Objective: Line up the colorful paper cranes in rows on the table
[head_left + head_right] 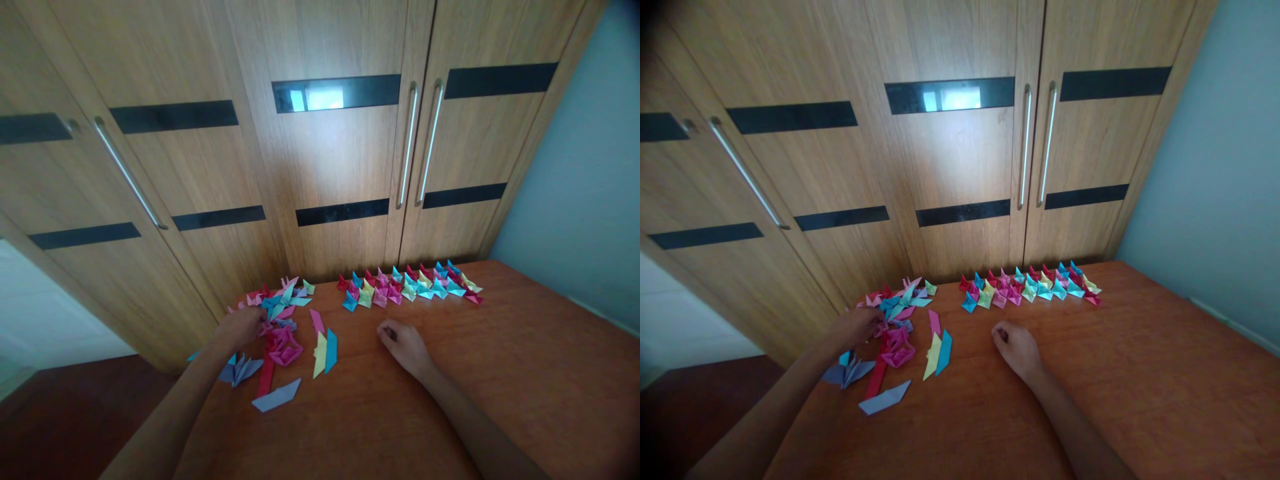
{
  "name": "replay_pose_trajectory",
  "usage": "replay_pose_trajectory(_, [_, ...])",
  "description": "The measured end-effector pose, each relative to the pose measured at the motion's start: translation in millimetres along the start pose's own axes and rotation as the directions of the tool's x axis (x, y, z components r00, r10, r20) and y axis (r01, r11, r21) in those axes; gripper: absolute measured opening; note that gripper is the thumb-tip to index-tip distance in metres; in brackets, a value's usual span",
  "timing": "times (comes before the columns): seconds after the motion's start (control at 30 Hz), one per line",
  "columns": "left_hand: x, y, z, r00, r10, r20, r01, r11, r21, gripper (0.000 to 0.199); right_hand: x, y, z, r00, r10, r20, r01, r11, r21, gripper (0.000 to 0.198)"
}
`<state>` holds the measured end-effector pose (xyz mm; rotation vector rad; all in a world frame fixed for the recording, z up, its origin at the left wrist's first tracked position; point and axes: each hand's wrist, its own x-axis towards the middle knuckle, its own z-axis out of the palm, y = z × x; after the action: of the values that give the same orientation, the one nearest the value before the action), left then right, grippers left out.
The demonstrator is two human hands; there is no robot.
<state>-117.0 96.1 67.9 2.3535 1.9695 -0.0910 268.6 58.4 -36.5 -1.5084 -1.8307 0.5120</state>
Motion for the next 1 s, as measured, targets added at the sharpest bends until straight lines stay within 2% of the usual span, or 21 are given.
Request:
replay_pose_trajectory(0.13, [1.1, 2.7, 8.1, 0.999, 0.046, 0.010, -0.047, 0.996, 0.071, 0.018, -0.4, -0.9, -0.7, 1.000, 0.001, 0.007, 0.000, 1.000, -0.010, 0.020])
replay_pose_trajectory(0.33, [3.9, 2.9, 11.2, 0.999, 0.044, 0.027, -0.047, 0.991, 0.125, 0.019, -0.7, -2.3, -1.6, 1.000, 0.016, 0.016, -0.015, 0.999, -0.031, 0.020])
replay_pose_trajectory(0.53, [1.6, 5.3, 6.8, 0.999, 0.002, 0.034, -0.007, 0.989, 0.146, 0.021, 0.0, -3.1, -1.8, 0.999, 0.027, 0.021, -0.026, 0.998, -0.049, 0.021])
replay_pose_trajectory(0.67, [-7.2, 5.0, -3.3, 1.000, 0.016, 0.025, -0.019, 0.992, 0.123, 0.022, 0.2, -3.1, -2.1, 0.999, 0.025, 0.026, -0.024, 0.999, -0.032, 0.020])
replay_pose_trajectory(0.7, [-10.1, 5.2, -7.1, 1.000, 0.023, -0.005, -0.022, 0.993, 0.113, 0.022, 0.4, -2.9, -2.1, 0.999, 0.026, 0.028, -0.026, 0.999, -0.031, 0.020])
replay_pose_trajectory(0.77, [-16.2, 7.7, -15.2, 0.989, 0.049, -0.142, -0.038, 0.996, 0.076, 0.023, 0.8, -2.4, -2.2, 0.999, 0.030, 0.029, -0.030, 0.999, -0.029, 0.019])
replay_pose_trajectory(0.8, [-19.2, 10.7, -19.3, 0.968, 0.068, -0.240, -0.059, 0.997, 0.042, 0.022, 1.0, -2.2, -2.3, 0.999, 0.030, 0.032, -0.029, 0.999, -0.027, 0.019])
replay_pose_trajectory(0.9, [-28.4, 29.3, -28.1, 0.863, 0.124, -0.490, -0.208, 0.971, -0.120, 0.019, 1.0, -1.4, -2.1, 0.999, 0.021, 0.028, -0.021, 1.000, -0.010, 0.019])
replay_pose_trajectory(0.93, [-31.6, 38.9, -29.2, 0.840, 0.133, -0.526, -0.270, 0.943, -0.194, 0.018, 0.9, -1.2, -2.0, 1.000, 0.018, 0.024, -0.018, 1.000, -0.001, 0.019])
replay_pose_trajectory(1.0, [-38.2, 62.3, -27.8, 0.840, 0.140, -0.525, -0.364, 0.863, -0.352, 0.019, 0.3, -1.1, -1.8, 1.000, 0.015, 0.016, -0.016, 1.000, 0.024, 0.019])
